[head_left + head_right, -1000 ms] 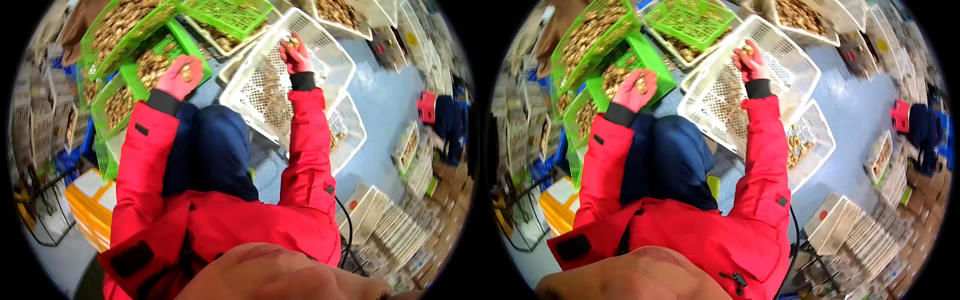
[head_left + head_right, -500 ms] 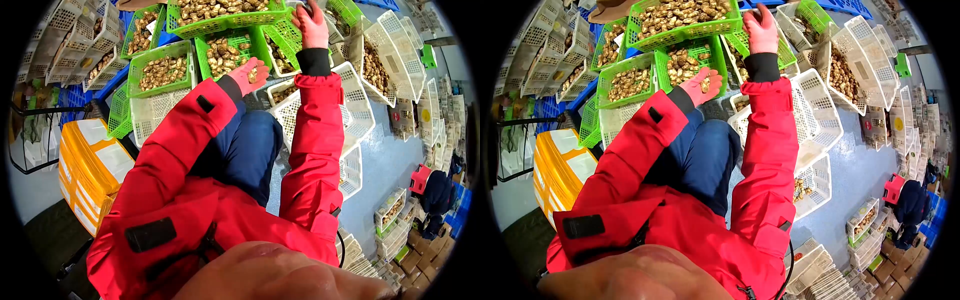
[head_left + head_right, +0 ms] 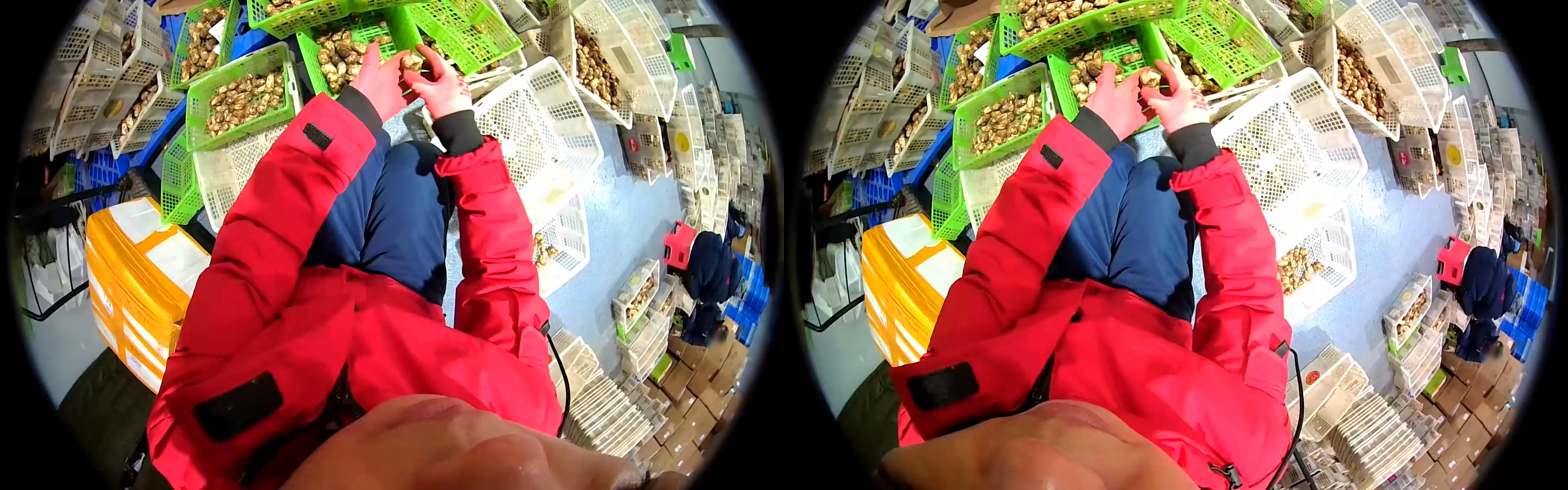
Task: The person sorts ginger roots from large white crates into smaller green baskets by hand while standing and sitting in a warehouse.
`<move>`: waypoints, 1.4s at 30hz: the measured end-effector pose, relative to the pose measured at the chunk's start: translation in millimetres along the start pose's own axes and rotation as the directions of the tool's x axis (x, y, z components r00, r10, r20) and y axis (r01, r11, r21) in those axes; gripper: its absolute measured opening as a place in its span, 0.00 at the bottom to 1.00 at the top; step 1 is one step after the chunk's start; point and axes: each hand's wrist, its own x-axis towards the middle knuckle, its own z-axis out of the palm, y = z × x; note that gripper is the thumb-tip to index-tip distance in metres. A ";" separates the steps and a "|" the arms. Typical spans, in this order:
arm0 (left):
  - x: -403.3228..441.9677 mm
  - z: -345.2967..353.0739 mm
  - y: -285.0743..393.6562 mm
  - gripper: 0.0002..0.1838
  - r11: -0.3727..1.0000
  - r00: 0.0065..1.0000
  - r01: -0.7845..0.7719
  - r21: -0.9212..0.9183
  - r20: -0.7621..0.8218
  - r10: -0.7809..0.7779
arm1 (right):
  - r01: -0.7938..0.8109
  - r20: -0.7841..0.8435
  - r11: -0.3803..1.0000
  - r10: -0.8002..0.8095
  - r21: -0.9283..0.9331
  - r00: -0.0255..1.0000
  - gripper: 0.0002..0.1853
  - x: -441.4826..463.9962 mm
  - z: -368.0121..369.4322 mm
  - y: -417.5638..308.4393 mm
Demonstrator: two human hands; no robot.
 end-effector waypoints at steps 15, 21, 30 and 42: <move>-16.7 15.9 -7.7 0.30 0.969 0.998 -0.028 0.245 -0.044 0.040 | -0.116 0.151 0.662 0.003 0.740 0.988 0.36 -21.8 -41.2 -3.4; -19.9 3.0 -26.0 0.25 0.978 0.924 0.160 0.133 0.329 -0.196 | 0.301 -0.055 0.890 -0.339 -0.343 0.939 0.32 -39.6 -28.1 -16.0; -23.5 -1.8 -22.6 0.19 0.965 0.975 0.134 0.223 0.143 -0.169 | 0.066 -0.599 0.802 0.385 0.594 0.702 0.16 -240.7 -136.0 88.5; -18.3 25.1 -55.2 0.19 0.853 0.991 0.072 0.517 0.059 -0.119 | 0.035 -0.171 0.167 0.970 0.985 0.172 0.35 -512.5 -119.5 239.8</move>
